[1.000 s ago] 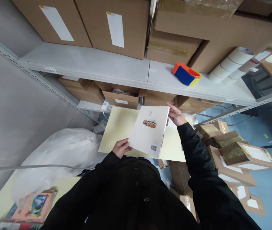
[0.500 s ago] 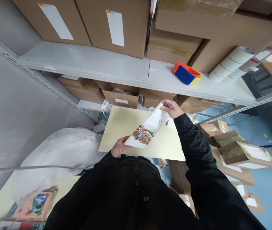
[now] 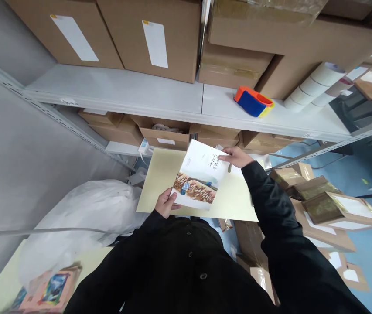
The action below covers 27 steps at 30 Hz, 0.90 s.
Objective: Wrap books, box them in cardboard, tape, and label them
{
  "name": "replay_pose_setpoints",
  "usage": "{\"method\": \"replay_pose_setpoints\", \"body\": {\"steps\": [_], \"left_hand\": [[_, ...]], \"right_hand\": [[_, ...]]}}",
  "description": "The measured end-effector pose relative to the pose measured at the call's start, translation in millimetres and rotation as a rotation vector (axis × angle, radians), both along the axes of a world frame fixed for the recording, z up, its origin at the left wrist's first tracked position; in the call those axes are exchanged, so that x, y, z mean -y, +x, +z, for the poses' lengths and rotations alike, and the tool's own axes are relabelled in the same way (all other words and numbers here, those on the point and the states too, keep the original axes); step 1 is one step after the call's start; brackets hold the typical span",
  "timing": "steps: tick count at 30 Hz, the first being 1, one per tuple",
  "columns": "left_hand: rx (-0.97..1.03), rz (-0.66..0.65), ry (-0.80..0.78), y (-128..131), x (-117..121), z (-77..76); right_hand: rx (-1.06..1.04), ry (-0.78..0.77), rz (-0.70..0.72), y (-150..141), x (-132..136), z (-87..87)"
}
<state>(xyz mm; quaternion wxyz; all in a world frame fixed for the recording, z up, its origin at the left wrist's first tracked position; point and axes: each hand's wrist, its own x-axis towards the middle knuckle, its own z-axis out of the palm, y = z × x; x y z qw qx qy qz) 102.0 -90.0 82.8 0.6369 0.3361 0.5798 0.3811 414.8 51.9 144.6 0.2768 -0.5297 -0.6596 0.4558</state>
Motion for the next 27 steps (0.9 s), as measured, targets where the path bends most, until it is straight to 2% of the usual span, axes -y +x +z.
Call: {"method": "replay_pose_setpoints", "body": {"steps": [2,4,8,14,18,24,27], "left_hand": [[0.052,0.006,-0.037,-4.8,-1.8,-3.6],[0.105,-0.013,-0.073,-8.1,-3.9,-6.0],[0.136,-0.086,-0.118,-9.6,-8.5,-6.2],[0.135,-0.193,-0.128,-8.1,-11.6,-2.9],[0.13,-0.163,-0.118,-9.8,-9.8,-2.1],[0.154,-0.133,-0.136,-12.8,-8.6,-1.0],[0.184,-0.091,-0.143,-12.1,-7.5,-2.2]], "right_hand": [[-0.158,-0.133,-0.078,11.5,9.4,-6.7],[-0.344,-0.2,-0.194,15.0,17.5,-13.9],[-0.534,-0.16,-0.361,5.0,25.7,-20.7],[-0.597,-0.129,-0.499,-7.4,28.1,-21.6],[-0.667,-0.109,-0.519,-10.8,29.7,-27.3],[-0.735,-0.086,-0.473,-16.1,33.7,-29.3],[-0.685,-0.192,-0.391,-25.3,46.2,-38.3]]}}
